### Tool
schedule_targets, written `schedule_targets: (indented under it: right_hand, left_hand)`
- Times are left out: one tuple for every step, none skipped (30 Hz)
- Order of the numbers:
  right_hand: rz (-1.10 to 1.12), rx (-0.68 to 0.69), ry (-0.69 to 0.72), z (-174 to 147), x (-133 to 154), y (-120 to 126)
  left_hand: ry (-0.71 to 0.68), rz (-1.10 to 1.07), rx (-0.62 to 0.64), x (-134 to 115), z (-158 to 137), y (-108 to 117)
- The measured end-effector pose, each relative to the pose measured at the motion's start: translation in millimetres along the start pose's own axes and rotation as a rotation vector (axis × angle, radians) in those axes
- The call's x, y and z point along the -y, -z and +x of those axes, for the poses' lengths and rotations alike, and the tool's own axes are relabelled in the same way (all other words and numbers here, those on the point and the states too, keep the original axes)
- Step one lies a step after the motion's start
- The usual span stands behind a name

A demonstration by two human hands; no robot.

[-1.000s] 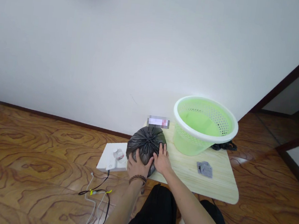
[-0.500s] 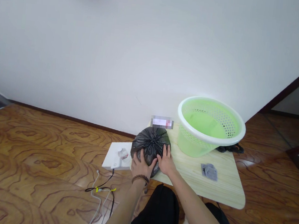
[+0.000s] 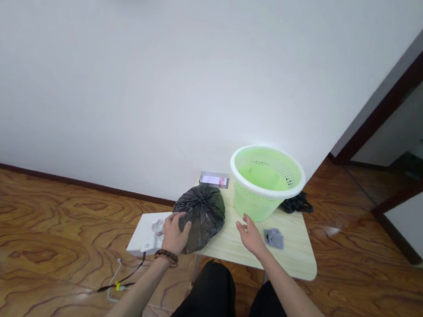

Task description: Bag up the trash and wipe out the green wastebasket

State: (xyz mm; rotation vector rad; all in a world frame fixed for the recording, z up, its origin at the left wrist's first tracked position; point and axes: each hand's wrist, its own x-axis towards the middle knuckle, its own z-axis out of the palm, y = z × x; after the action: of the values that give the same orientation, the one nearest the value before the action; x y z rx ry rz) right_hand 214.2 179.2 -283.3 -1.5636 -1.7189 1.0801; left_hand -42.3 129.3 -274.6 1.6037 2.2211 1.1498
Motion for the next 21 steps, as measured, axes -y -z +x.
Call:
schedule_targets:
  right_hand:
    - [0.000, -0.026, -0.003, -6.2, -6.1, 10.8]
    - [-0.003, -0.057, -0.005, -12.2, -11.4, 21.9]
    - [-0.005, -0.091, -0.008, -17.8, -15.6, 33.3]
    - [-0.002, -0.127, -0.011, -22.6, -18.0, 45.0]
    - [0.007, -0.170, -0.013, -26.7, -18.4, 57.2]
    - [0.018, -0.216, -0.012, -30.0, -16.6, 69.7]
    - [0.028, -0.265, -0.007, -32.4, -12.7, 82.4]
    - [0.034, -0.313, -0.001, -34.0, -7.1, 95.1]
    - [0.033, -0.358, 0.007, -34.8, -0.4, 107.5]
    - [0.027, -0.396, 0.017, -34.9, 7.0, 119.2]
    - [0.019, -0.427, 0.026, -34.1, 14.5, 130.0]
    - [0.006, -0.451, 0.031, -32.6, 21.7, 139.8]
    - [-0.011, -0.471, 0.031, -30.3, 28.3, 148.3]
    - [-0.031, -0.489, 0.028, -27.4, 34.3, 155.6]
    - [-0.055, -0.504, 0.024, -24.0, 39.5, 161.7]
    - [-0.080, -0.519, 0.019, -20.3, 44.1, 166.6]
    - [-0.102, -0.532, 0.014, -16.5, 48.2, 170.4]
    - [-0.119, -0.541, 0.010, -12.9, 51.8, 173.2]
    - [-0.129, -0.550, 0.006, -9.8, 54.9, 175.0]
    - [-0.137, -0.562, 0.008, -7.1, 57.4, 175.9]
    - [-0.143, -0.571, 0.014, -5.2, 59.3, 176.1]
  left_hand:
    - [-0.047, -0.058, 0.024, -10.9, -2.0, 0.5]
    - [-0.089, -0.118, 0.071, -23.5, -3.6, 0.1]
    - [-0.116, -0.172, 0.127, -37.5, -4.7, -0.9]
    - [-0.134, -0.208, 0.187, -52.2, -5.1, -2.1]
    - [-0.153, -0.222, 0.245, -67.3, -4.4, -3.2]
    - [-0.169, -0.219, 0.284, -82.2, -2.5, -4.2]
    - [-0.193, -0.204, 0.299, -96.6, 0.7, -5.1]
    - [-0.221, -0.182, 0.292, -110.2, 5.2, -5.7]
    - [-0.249, -0.159, 0.269, -122.8, 10.9, -6.3]
    - [-0.275, -0.137, 0.240, -134.4, 17.7, -6.8]
    - [-0.297, -0.119, 0.211, -145.0, 25.3, -7.4]
    - [-0.315, -0.106, 0.179, -154.7, 33.4, -8.2]
    - [-0.335, -0.096, 0.143, -163.6, 41.6, -9.1]
    - [-0.355, -0.086, 0.101, -171.9, 49.6, -10.1]
    - [-0.382, -0.074, 0.058, -179.7, 57.2, -11.3]
    - [-0.419, -0.059, 0.021, -187.1, 64.1, -12.6]
    - [-0.461, -0.041, -0.011, -194.2, 70.1, -14.0]
    - [-0.505, -0.018, -0.037, -200.8, 75.0, -15.4]
    - [-0.546, 0.009, -0.060, -207.0, 78.9, -16.8]
    - [-0.579, 0.038, -0.081, -212.5, 81.6, -18.2]
    - [-0.606, 0.068, -0.096, -217.3, 83.3, -19.5]
